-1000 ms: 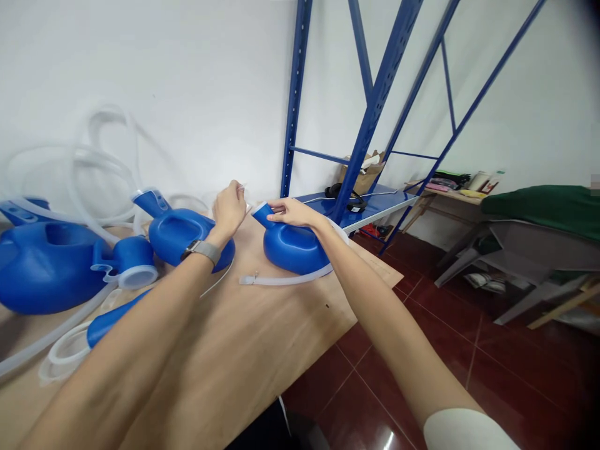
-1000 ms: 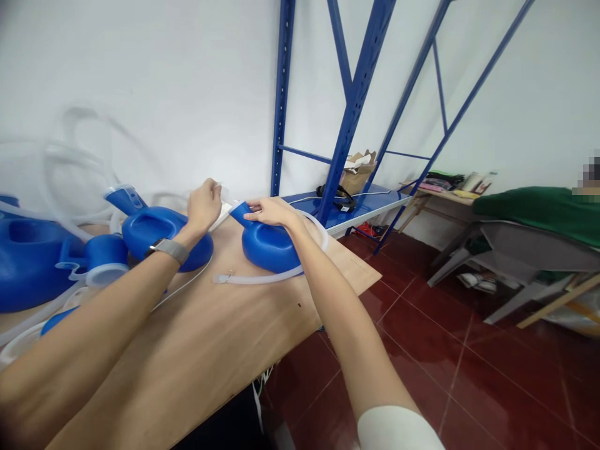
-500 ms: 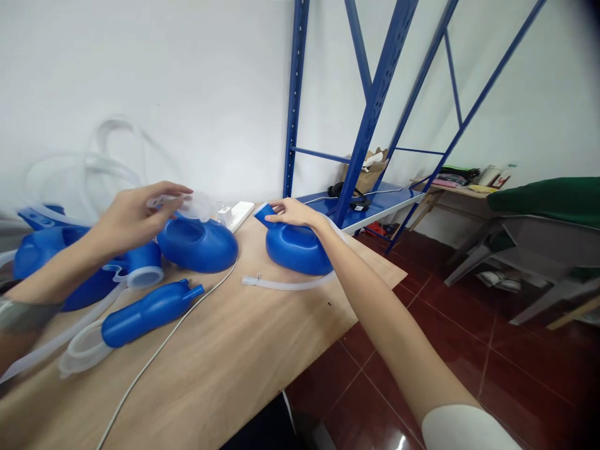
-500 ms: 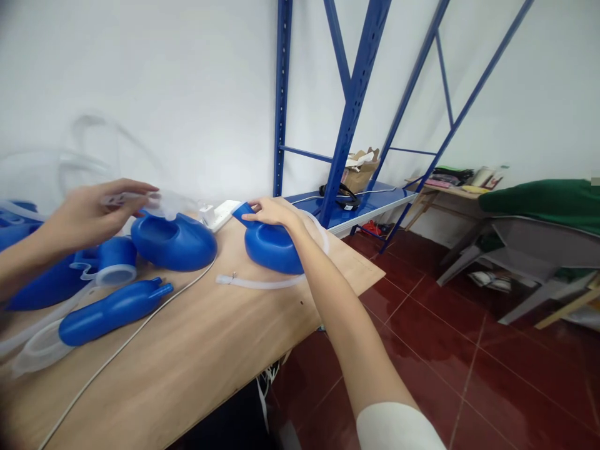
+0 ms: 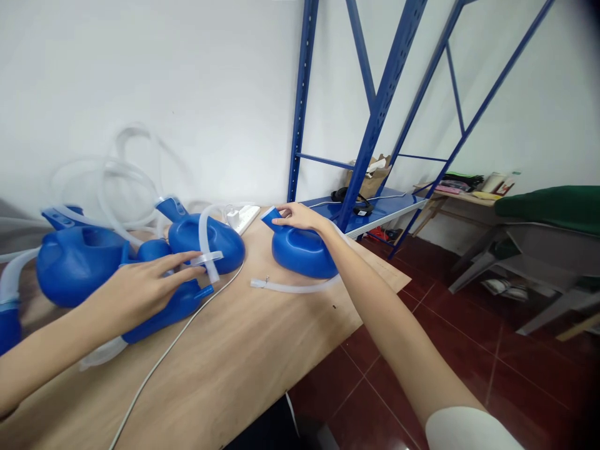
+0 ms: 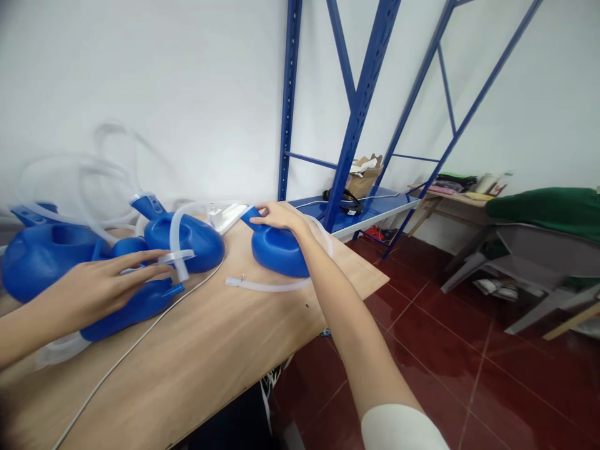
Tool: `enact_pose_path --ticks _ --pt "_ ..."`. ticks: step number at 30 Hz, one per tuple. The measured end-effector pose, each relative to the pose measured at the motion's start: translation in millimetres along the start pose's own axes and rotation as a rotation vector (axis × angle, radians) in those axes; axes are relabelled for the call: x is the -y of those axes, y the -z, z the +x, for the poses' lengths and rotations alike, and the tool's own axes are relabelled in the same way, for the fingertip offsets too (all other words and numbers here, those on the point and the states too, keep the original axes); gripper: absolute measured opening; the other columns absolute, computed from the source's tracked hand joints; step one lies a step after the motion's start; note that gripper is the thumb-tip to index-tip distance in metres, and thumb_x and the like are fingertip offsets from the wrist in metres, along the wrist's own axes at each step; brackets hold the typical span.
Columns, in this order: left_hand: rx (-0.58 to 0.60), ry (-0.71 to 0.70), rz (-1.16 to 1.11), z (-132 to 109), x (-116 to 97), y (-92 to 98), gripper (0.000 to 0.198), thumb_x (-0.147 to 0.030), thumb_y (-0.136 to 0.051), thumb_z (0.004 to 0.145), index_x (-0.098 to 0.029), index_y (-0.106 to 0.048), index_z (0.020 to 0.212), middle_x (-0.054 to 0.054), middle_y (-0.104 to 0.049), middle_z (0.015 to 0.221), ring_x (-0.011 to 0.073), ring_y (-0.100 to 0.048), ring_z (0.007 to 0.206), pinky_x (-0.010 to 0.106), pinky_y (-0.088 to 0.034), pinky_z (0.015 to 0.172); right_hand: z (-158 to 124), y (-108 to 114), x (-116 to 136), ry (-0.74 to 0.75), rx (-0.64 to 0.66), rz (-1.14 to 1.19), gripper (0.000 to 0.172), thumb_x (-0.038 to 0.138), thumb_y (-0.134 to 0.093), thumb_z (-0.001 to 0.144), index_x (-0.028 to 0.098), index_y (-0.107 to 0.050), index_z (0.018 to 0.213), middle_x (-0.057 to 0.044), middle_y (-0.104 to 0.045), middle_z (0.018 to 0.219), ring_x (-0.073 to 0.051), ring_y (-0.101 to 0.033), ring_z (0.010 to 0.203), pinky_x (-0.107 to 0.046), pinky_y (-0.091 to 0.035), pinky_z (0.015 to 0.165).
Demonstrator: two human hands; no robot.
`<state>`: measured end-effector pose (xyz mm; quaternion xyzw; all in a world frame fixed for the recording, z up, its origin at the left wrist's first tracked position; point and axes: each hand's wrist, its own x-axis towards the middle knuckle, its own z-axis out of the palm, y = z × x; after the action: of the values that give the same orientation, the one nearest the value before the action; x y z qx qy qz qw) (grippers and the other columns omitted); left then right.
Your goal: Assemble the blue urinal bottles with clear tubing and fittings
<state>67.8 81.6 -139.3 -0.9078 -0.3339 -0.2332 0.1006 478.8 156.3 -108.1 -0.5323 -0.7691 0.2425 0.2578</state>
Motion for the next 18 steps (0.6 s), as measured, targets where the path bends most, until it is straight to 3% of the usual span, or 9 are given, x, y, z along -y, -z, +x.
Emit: enact_pose_path --ticks 4,8,14,18 --pt "0.093 0.025 -0.126 21 -11 -16.0 0.042 -0.047 -0.045 0.093 -0.043 -0.079 0.117 -0.001 -0.064 0.146 0.0273 -0.076 0.093 0.041 -0.063 0.075 -1 0 1 -0.017 0.003 0.005 0.051 0.048 -0.075 0.09 0.017 -0.071 0.131 -0.009 -0.079 0.113 -0.024 -0.075 0.096 -0.03 -0.058 0.087" --pt "0.022 0.066 -0.307 57 -30 -22.2 0.043 -0.052 -0.048 0.094 -0.032 -0.079 0.116 0.007 -0.066 0.141 0.0293 -0.071 0.114 0.041 -0.06 0.097 -1 0 0 -0.009 0.015 0.021 0.049 0.048 -0.074 0.091 0.018 -0.072 0.129 -0.008 -0.079 0.113 -0.023 -0.075 0.096 -0.03 -0.058 0.087" --pt "-0.148 0.233 -0.512 118 -55 -38.6 0.035 -0.039 -0.053 0.087 -0.022 -0.08 0.099 0.009 -0.072 0.134 0.0296 -0.069 0.119 0.043 -0.06 0.096 3 -1 -6 0.001 -0.001 0.015 0.053 0.049 -0.076 0.088 0.02 -0.071 0.132 -0.006 -0.08 0.11 -0.02 -0.074 0.093 -0.027 -0.056 0.088" --pt "-0.178 0.214 -0.619 145 -54 -53.8 0.035 -0.03 -0.048 0.085 -0.02 -0.078 0.101 0.011 -0.07 0.138 0.0287 -0.064 0.128 0.044 -0.056 0.103 0 0 0 -0.003 0.016 0.029 0.05 0.044 -0.075 0.09 0.019 -0.071 0.133 -0.006 -0.08 0.107 -0.019 -0.074 0.092 -0.024 -0.056 0.084"
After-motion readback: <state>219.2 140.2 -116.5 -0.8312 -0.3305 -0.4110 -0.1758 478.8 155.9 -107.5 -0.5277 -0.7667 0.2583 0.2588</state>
